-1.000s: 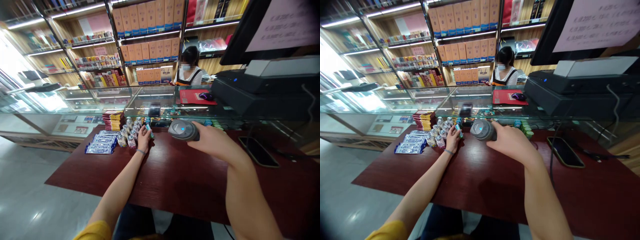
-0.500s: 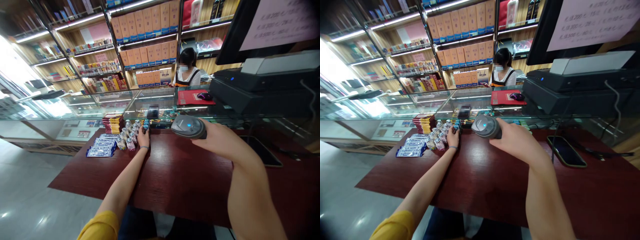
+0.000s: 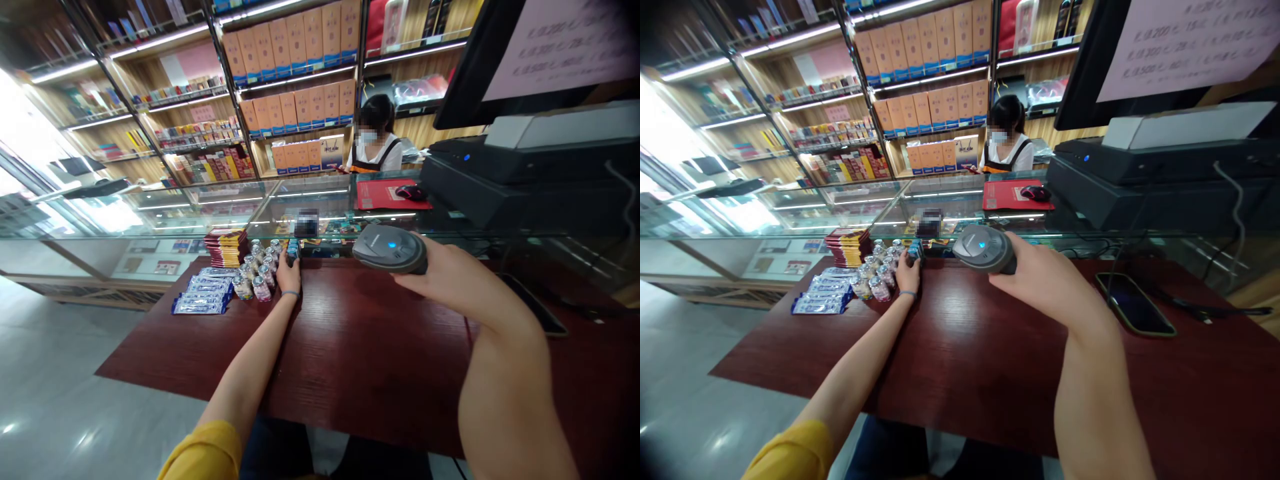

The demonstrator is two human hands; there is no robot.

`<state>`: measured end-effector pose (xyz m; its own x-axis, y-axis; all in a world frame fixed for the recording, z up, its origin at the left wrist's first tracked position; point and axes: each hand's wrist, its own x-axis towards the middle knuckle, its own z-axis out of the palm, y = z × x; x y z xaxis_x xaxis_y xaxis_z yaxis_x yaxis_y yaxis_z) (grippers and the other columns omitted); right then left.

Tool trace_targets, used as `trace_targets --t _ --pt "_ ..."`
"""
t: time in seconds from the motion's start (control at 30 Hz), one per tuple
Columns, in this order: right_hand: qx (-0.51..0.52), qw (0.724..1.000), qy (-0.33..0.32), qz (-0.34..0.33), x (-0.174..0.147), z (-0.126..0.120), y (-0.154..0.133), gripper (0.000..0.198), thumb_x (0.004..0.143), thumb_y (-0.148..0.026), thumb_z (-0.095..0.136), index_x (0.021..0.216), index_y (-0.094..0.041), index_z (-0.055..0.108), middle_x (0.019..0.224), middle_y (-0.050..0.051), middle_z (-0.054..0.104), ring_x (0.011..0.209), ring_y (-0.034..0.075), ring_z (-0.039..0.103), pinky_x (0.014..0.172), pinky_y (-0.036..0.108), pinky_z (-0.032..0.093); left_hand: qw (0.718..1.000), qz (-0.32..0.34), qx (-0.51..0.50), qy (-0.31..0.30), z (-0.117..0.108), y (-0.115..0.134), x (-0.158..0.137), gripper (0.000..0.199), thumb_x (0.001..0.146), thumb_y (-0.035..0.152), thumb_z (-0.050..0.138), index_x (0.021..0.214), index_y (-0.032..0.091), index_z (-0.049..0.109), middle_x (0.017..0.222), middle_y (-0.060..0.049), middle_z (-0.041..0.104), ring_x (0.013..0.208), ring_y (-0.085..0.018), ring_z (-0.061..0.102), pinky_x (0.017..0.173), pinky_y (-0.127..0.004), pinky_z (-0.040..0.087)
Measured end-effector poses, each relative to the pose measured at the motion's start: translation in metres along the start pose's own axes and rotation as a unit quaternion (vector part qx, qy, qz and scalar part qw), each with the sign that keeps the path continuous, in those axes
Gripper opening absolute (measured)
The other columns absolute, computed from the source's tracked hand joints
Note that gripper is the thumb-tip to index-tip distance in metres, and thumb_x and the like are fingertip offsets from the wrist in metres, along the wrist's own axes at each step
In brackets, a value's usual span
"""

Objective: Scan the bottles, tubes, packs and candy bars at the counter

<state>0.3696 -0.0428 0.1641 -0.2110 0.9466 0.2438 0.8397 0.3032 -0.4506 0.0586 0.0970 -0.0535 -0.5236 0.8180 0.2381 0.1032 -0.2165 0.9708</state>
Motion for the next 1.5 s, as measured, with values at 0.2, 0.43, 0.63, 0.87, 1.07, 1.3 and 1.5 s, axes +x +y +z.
trace_targets --t 0.2,0.43,0.63,0.87,1.07,1.3,1.5 --pt "0.079 0.996 0.01 0.043 -0.008 -0.015 0.019 0.04 0.08 -0.037 0.069 0.119 -0.029 0.063 0.088 0.003 0.076 0.064 0.024 0.067 0.057 0.034 0.05 1.0 0.016 -0.001 -0.027 -0.01 0.008 -0.016 0.078 0.07 0.014 0.085 0.142 0.025 0.057 0.139 -0.011 0.065 0.142 -0.03 0.052 0.121 -0.045 0.036" --pt "0.124 0.986 0.023 0.113 -0.026 -0.037 0.045 0.028 0.083 -0.042 0.069 0.104 -0.024 0.062 0.058 -0.004 0.062 0.048 0.018 0.056 0.053 0.032 0.046 0.994 0.101 0.035 -0.03 -0.003 0.02 -0.051 0.07 0.079 0.025 0.079 0.143 0.021 0.053 0.148 -0.015 0.051 0.143 -0.03 0.046 0.122 -0.045 0.036" --pt "0.113 0.974 0.064 0.184 -0.042 -0.054 0.057 0.018 0.083 -0.04 0.065 0.094 -0.027 0.058 0.052 -0.006 0.058 0.047 0.019 0.057 0.052 0.032 0.045 0.978 0.125 -0.012 -0.167 0.071 0.038 -0.084 0.05 0.082 0.025 0.077 0.13 0.023 0.063 0.13 -0.012 0.059 0.123 -0.027 0.059 0.109 -0.044 0.048" --pt "0.12 0.968 0.102 0.195 -0.051 -0.06 0.074 0.021 0.083 -0.042 0.065 0.091 -0.025 0.057 0.055 -0.005 0.06 0.046 0.017 0.057 0.052 0.031 0.044 0.945 0.103 -0.07 -0.303 0.182 0.045 -0.114 0.05 0.079 0.014 0.076 0.127 0.026 0.069 0.123 -0.01 0.059 0.11 -0.025 0.06 0.107 -0.043 0.047" --pt "0.147 0.963 0.116 0.196 -0.056 -0.061 0.086 0.021 0.085 -0.043 0.064 0.091 -0.025 0.055 0.053 -0.006 0.057 0.046 0.017 0.056 0.053 0.031 0.046 0.938 0.105 -0.047 -0.327 0.238 0.038 -0.125 0.054 0.077 0.011 0.075 0.128 0.026 0.069 0.115 -0.009 0.056 0.108 -0.024 0.058 0.111 -0.045 0.044" --pt "0.171 0.955 0.133 0.204 -0.055 -0.061 0.087 0.023 0.082 -0.042 0.067 0.093 -0.024 0.058 0.054 -0.005 0.059 0.044 0.016 0.055 0.05 0.03 0.044 0.945 0.08 -0.043 -0.314 0.256 0.033 -0.129 0.042 0.077 0.007 0.073 0.114 0.025 0.073 0.108 -0.008 0.06 0.098 -0.023 0.059 0.104 -0.043 0.048" --pt "0.169 0.957 0.127 0.198 -0.053 -0.061 0.084 0.021 0.083 -0.042 0.066 0.088 -0.024 0.056 0.054 -0.005 0.058 0.045 0.016 0.055 0.052 0.03 0.045 0.946 0.085 -0.039 -0.311 0.252 0.038 -0.134 0.028 0.078 0.007 0.072 0.101 0.022 0.067 0.09 -0.003 0.061 0.087 -0.02 0.059 0.097 -0.036 0.048"
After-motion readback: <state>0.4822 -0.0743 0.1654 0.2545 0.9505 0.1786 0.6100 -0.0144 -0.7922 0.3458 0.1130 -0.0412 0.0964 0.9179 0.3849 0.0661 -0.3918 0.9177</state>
